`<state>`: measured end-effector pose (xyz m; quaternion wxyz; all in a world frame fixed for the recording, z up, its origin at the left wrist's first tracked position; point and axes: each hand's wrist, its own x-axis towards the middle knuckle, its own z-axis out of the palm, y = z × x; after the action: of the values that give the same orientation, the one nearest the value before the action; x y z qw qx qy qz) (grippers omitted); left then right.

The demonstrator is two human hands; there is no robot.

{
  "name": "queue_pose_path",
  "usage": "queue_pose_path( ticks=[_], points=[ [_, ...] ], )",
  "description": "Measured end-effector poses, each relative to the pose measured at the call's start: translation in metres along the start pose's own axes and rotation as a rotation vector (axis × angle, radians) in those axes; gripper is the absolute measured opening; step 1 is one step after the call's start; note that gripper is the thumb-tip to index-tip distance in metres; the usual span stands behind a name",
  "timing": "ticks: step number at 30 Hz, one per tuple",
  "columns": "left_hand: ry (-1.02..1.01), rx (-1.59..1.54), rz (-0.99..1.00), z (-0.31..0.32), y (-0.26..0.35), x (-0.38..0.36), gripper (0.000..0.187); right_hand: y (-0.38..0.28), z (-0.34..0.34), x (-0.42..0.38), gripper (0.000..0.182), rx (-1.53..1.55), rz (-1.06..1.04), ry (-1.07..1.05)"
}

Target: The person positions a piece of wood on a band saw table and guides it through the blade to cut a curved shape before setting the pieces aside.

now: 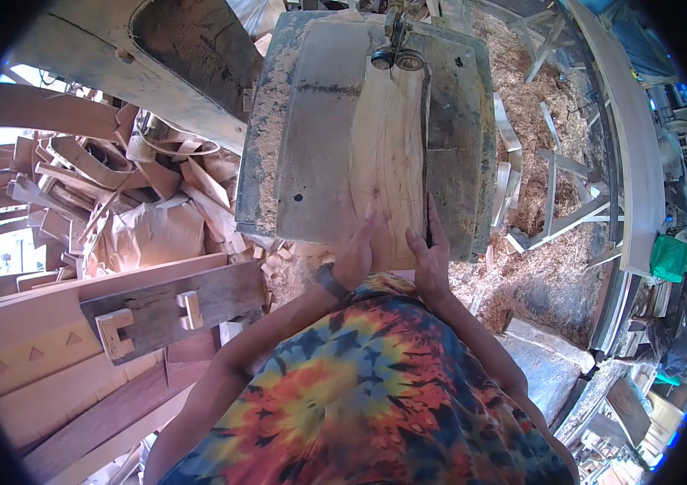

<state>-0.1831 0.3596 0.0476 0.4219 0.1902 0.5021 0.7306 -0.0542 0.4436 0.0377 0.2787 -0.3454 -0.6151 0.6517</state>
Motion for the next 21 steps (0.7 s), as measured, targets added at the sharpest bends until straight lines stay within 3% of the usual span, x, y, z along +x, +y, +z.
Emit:
queue_pose_path(
  ticks=[21],
  points=[
    [0.017,-0.078,-0.040,0.018,0.010,-0.004,0.078,-0.005,-0.009,0.002,0.076,0.014,0.000,-0.028]
  ],
)
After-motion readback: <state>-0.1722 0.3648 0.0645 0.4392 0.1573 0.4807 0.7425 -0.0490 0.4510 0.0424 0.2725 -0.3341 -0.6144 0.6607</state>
